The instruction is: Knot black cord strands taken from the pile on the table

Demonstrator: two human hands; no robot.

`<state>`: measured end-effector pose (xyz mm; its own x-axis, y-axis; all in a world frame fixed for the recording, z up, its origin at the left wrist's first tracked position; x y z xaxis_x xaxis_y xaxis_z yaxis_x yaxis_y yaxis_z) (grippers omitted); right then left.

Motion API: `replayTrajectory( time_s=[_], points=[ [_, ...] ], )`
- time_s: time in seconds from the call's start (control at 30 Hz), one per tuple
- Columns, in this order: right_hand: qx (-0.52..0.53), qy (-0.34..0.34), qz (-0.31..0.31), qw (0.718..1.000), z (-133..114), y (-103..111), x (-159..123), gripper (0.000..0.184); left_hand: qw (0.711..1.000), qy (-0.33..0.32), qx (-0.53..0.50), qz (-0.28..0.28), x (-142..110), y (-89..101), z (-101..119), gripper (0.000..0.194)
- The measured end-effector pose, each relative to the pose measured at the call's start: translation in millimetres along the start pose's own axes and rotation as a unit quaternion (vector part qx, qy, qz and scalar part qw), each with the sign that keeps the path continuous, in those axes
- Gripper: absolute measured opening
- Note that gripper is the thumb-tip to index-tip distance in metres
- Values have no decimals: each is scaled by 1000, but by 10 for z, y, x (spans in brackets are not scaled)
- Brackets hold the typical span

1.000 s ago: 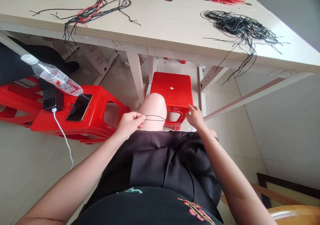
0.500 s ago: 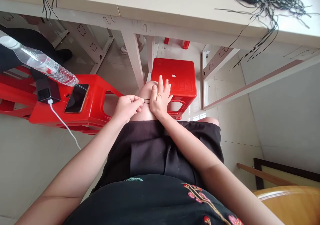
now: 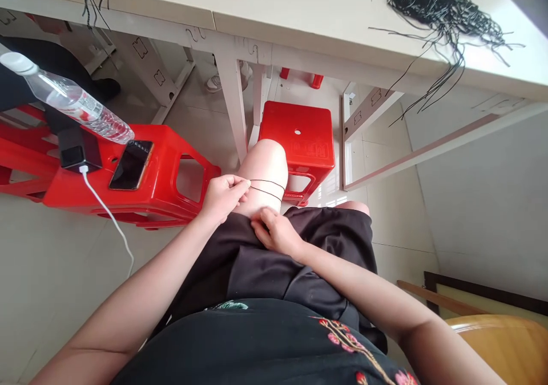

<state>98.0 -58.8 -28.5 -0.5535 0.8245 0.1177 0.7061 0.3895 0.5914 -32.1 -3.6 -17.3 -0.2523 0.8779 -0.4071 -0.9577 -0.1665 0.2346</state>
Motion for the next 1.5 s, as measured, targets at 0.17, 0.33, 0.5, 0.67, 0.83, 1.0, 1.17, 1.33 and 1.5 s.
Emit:
replayTrajectory(
  time_s=[0.17,0.33,0.5,0.67,0.83,1.0,1.17,1.33,1.5],
  points=[
    [-16,-55,39,998,79,78,-72,24,999,-1,-6,32,-81,25,0,16],
    [-170,-84,182,965,157,183,307,75,1000,-10,-8,29,-37,-33,39,18],
    [-137,-166,177,960,340,261,563,70,1000,-15,4,11,100,-81,109,14],
    [-110,-200,218,949,371,467,661,66,999,-46,-4,-5,172,-147,209,15],
    [-76,-238,253,935,381,627,759,64,999,-42,-11,-5,219,-192,254,11],
    [-64,-247,254,933,392,705,862,60,999,-24,-19,-10,309,-212,315,11],
    [-66,-248,259,931,407,783,955,61,999,-4,-26,-22,376,-219,342,11],
    [-60,-254,250,932,405,792,977,61,999,2,-36,-28,411,-237,358,11],
    [-48,-252,254,933,400,780,972,62,999,7,-36,-26,428,-227,367,12]
  ],
)
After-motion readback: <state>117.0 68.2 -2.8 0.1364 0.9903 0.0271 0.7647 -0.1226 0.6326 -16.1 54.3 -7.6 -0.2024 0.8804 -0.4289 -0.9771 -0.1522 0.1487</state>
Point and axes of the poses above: each hand's wrist, its own x-axis towards the middle knuckle, its own y-axis out of the back of the hand, z = x × y, the point moved 7 cm from there along x, towards the middle knuckle, and after that the axes turned 3 degrees about y, right-handed, at the moved point
